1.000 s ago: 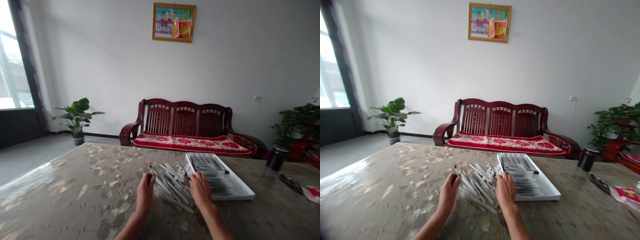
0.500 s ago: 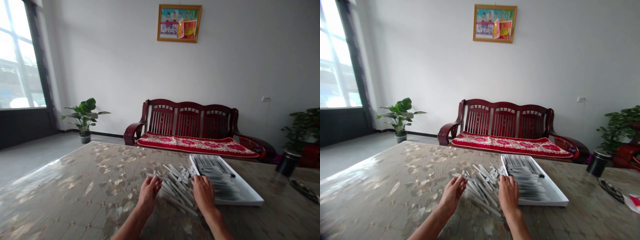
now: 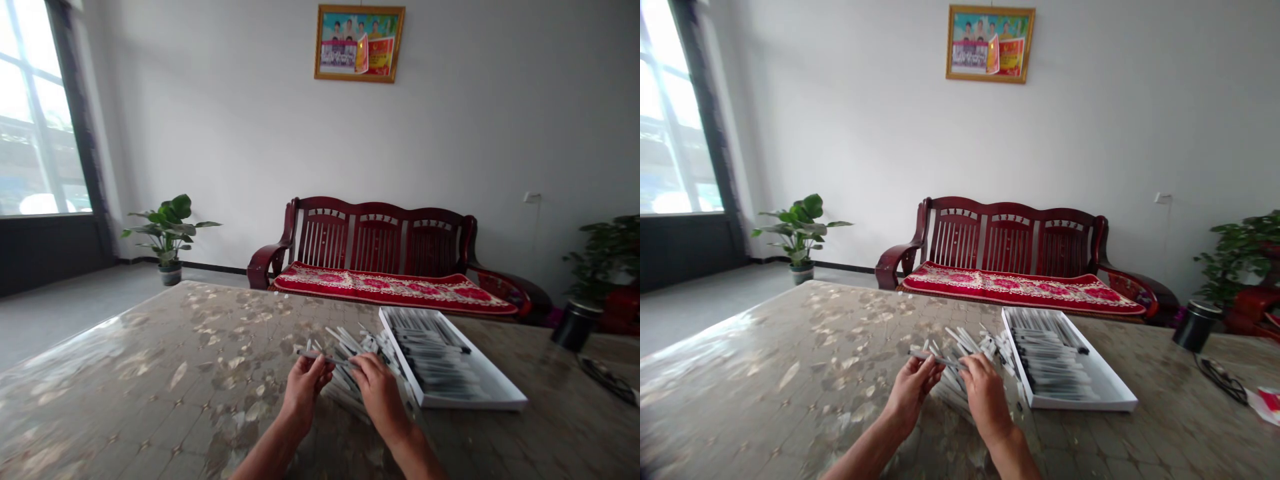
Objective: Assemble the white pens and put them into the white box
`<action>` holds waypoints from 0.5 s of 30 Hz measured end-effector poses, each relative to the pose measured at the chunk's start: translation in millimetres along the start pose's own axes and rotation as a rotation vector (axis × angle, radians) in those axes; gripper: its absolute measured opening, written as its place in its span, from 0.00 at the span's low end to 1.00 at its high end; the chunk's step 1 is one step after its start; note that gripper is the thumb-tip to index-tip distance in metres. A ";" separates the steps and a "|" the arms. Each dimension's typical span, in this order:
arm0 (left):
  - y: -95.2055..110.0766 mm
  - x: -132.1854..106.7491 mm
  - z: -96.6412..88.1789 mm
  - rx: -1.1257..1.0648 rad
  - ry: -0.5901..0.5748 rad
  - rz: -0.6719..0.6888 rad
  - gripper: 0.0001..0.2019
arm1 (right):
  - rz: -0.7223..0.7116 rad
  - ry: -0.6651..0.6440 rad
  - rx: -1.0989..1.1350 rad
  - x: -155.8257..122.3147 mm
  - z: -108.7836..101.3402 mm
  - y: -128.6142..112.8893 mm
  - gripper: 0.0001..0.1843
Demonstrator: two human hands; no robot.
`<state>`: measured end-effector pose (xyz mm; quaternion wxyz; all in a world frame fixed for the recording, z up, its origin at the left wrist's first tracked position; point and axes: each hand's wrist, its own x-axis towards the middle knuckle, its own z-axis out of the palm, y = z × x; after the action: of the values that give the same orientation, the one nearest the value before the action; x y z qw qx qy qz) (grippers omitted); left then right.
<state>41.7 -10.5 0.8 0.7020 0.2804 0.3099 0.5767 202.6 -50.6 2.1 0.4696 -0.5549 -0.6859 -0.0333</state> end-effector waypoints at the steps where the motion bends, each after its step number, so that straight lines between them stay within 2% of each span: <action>1: -0.8 -0.4 0.3 0.008 -0.002 0.002 0.22 | 0.000 -0.005 0.005 -0.5 0.4 -0.3 0.11; 6: -1.0 -2.7 2.9 0.055 -0.019 0.056 0.24 | 0.036 -0.035 0.044 -0.7 1.5 -3.1 0.11; 11: -0.2 -3.6 4.9 0.144 -0.077 0.166 0.23 | 0.249 -0.120 0.195 5.3 -4.7 -5.4 0.10; 13: -2.5 -3.1 5.8 0.166 -0.092 0.171 0.23 | 0.333 -0.180 0.233 7.4 -10.2 -8.2 0.10; 15: -5.9 -2.5 6.9 0.169 -0.083 0.136 0.24 | 0.329 -0.228 0.212 8.6 -16.8 -13.8 0.11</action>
<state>50.3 -14.3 1.1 0.6473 0.3824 0.3084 0.5828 202.4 -59.1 23.8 0.4438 -0.6072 -0.6343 0.1789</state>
